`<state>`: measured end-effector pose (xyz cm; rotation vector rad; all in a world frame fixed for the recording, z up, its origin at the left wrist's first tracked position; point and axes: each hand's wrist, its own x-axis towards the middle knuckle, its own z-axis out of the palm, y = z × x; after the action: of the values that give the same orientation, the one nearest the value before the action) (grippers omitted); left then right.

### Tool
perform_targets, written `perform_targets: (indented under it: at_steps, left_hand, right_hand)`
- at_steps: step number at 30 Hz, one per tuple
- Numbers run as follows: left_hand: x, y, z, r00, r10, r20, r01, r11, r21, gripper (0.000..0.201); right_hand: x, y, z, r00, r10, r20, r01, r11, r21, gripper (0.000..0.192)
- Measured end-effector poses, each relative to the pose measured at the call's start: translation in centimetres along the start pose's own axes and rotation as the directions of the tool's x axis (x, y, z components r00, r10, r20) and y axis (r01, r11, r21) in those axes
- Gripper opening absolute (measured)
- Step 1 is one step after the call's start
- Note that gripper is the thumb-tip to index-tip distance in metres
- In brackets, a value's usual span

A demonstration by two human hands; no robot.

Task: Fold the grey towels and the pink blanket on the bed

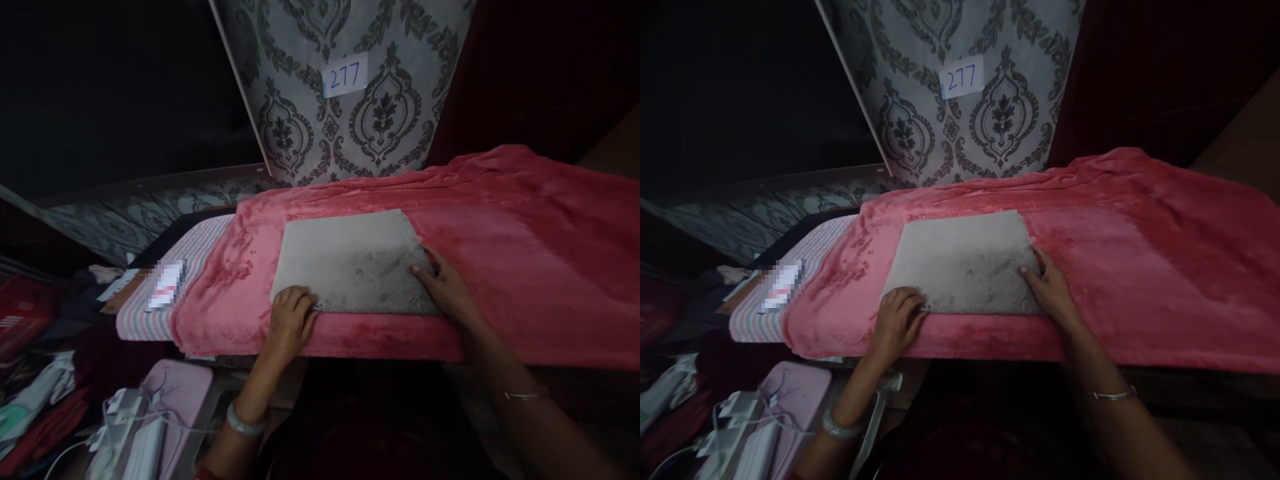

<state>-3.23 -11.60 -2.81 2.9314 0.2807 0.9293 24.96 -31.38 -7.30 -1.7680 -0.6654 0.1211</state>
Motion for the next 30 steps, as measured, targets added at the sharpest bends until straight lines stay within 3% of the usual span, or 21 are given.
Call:
perform_targets:
  at_steps: [3,9,14,17,20,22,26,30]
  left_hand:
    - [0.3,0.0,0.2,1.000,0.014,-0.015,-0.014,1.000,0.006,0.011]
    - [0.4,0.2,0.3,1.000,0.012,-0.029,-0.012,1.000,-0.018,0.013]
    - [0.4,0.0,1.0,0.998,-0.045,-0.040,0.042,0.996,-0.076,0.013]
    - [0.3,0.5,1.1,0.999,-0.032,-0.014,0.031,0.999,-0.026,0.013]
    - [0.2,0.7,0.5,0.999,-0.048,0.017,0.049,0.999,-0.012,0.015]
    - [0.5,0.3,-0.2,0.997,-0.064,0.041,0.067,0.993,-0.095,0.014]
    - [2.7,-0.1,-0.8,0.994,-0.091,0.065,0.104,0.971,-0.217,0.023]
    - [6.9,3.0,1.4,0.985,0.006,0.170,0.021,0.988,-0.155,0.043]
  right_hand:
    - [-0.2,-0.8,-0.1,0.996,0.082,0.018,-0.083,0.995,0.055,0.071]
    - [-0.2,-0.8,-0.1,0.995,0.100,0.018,-0.101,0.993,0.065,0.073]
    - [-0.2,-0.3,-0.1,0.997,0.073,0.015,-0.074,0.996,0.056,0.073]
    - [-0.2,-0.3,-0.1,0.997,0.074,0.020,-0.075,0.996,0.056,0.071]
    - [-0.1,-0.2,0.0,0.999,0.050,0.008,-0.050,0.997,0.056,0.069]
    - [0.0,-0.1,0.1,0.999,0.032,0.004,-0.032,0.997,0.073,0.068]
    - [0.2,-0.4,0.1,0.998,0.059,0.007,-0.060,0.990,0.125,0.064]
    - [0.3,-0.9,0.1,0.995,0.101,-0.005,-0.099,0.986,0.136,0.060]
